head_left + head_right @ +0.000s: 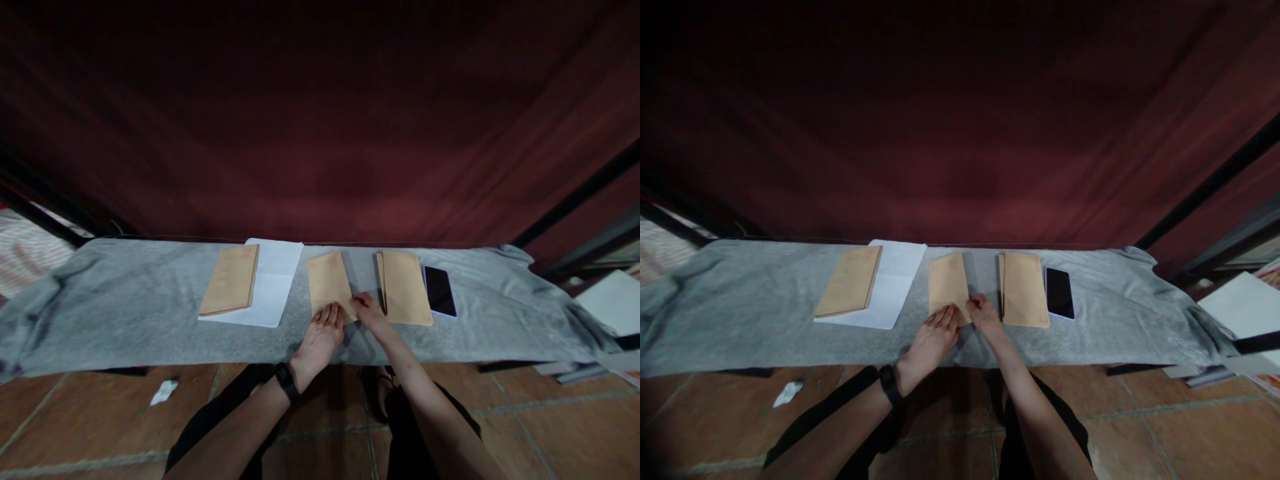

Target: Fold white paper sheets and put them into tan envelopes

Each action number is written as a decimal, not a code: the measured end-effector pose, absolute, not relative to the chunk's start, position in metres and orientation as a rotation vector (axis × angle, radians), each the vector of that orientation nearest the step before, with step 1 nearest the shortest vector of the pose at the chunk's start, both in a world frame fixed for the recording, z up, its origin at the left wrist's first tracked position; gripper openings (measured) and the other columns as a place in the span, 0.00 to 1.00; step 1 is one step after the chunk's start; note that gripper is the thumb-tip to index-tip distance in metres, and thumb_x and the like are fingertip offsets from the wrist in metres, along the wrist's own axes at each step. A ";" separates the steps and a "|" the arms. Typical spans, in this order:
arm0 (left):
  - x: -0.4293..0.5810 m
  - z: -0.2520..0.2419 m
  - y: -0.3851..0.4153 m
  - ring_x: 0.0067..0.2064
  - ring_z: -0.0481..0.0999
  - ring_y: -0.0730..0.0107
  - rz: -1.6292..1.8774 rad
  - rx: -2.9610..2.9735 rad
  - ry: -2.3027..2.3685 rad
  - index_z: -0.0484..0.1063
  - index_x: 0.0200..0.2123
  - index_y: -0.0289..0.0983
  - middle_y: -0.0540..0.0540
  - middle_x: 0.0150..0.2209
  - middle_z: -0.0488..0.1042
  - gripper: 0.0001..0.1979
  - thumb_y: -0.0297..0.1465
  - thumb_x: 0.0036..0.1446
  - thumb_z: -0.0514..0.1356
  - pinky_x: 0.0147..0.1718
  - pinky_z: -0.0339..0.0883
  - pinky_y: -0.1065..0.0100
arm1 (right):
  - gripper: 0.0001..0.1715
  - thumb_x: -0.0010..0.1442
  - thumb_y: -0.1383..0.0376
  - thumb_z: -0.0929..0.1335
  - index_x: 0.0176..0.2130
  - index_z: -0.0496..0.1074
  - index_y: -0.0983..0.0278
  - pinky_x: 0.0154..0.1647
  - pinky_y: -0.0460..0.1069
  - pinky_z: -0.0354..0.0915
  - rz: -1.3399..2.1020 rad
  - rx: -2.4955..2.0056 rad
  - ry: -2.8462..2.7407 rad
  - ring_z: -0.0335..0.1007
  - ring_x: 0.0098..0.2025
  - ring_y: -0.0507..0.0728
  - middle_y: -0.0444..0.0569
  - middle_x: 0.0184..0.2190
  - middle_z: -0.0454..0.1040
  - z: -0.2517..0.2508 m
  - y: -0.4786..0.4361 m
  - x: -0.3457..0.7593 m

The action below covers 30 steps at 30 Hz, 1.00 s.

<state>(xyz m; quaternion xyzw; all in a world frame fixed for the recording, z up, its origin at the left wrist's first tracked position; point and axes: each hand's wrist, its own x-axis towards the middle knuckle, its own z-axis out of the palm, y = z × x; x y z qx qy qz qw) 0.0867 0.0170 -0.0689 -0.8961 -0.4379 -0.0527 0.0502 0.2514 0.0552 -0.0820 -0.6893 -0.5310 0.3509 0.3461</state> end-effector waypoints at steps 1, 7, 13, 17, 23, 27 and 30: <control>0.087 -0.066 0.016 0.60 0.71 0.52 -0.213 -2.727 -1.349 0.68 0.59 0.27 0.30 0.60 0.70 0.20 0.26 0.65 0.56 0.57 0.65 0.57 | 0.10 0.57 0.60 0.65 0.33 0.74 0.61 0.35 0.48 0.65 0.929 -1.750 -1.357 0.72 0.34 0.56 0.43 0.27 0.75 -0.081 0.056 0.250; 0.089 -0.046 0.015 0.48 0.77 0.55 -0.402 -2.633 -1.427 0.71 0.51 0.30 0.36 0.46 0.77 0.13 0.25 0.66 0.54 0.47 0.70 0.57 | 0.12 0.49 0.55 0.68 0.31 0.69 0.60 0.34 0.47 0.64 1.074 -1.459 -1.218 0.67 0.29 0.53 0.39 0.24 0.70 -0.064 0.054 0.243; 0.078 -0.031 0.024 0.49 0.75 0.60 -0.751 -2.562 -1.548 0.69 0.56 0.35 0.40 0.49 0.77 0.17 0.24 0.67 0.53 0.42 0.70 0.65 | 0.23 0.51 0.46 0.71 0.37 0.72 0.61 0.33 0.48 0.66 1.381 -1.177 -0.938 0.70 0.29 0.53 0.44 0.28 0.76 -0.046 0.048 0.243; 0.063 -0.023 0.040 0.41 0.76 0.65 -1.426 -2.400 -1.873 0.74 0.41 0.37 0.45 0.39 0.77 0.11 0.31 0.69 0.52 0.39 0.68 0.68 | 0.24 0.52 0.47 0.72 0.39 0.74 0.62 0.33 0.48 0.68 1.455 -1.184 -0.921 0.72 0.30 0.52 0.48 0.32 0.79 -0.047 0.047 0.245; 0.054 -0.025 0.056 0.26 0.70 0.75 -2.734 -1.811 -2.303 0.71 0.31 0.37 0.54 0.27 0.71 0.12 0.40 0.57 0.62 0.28 0.67 0.73 | 0.19 0.55 0.51 0.73 0.38 0.75 0.64 0.31 0.47 0.70 1.640 -1.235 -0.898 0.74 0.29 0.52 0.49 0.32 0.80 -0.049 0.043 0.234; 0.064 -0.037 0.052 0.29 0.72 0.76 -3.319 -1.384 -2.337 0.69 0.26 0.36 0.54 0.27 0.72 0.15 0.38 0.44 0.71 0.37 0.75 0.66 | 0.21 0.56 0.50 0.74 0.38 0.75 0.64 0.32 0.47 0.73 1.728 -1.164 -0.834 0.76 0.29 0.52 0.51 0.34 0.81 -0.050 0.038 0.223; 0.073 -0.047 0.047 0.28 0.74 0.76 -3.444 -1.239 -2.484 0.68 0.23 0.36 0.53 0.25 0.72 0.17 0.34 0.38 0.73 0.38 0.76 0.66 | 0.22 0.53 0.51 0.76 0.39 0.74 0.64 0.33 0.47 0.74 1.656 -1.123 -0.756 0.76 0.28 0.52 0.50 0.33 0.81 -0.055 0.038 0.219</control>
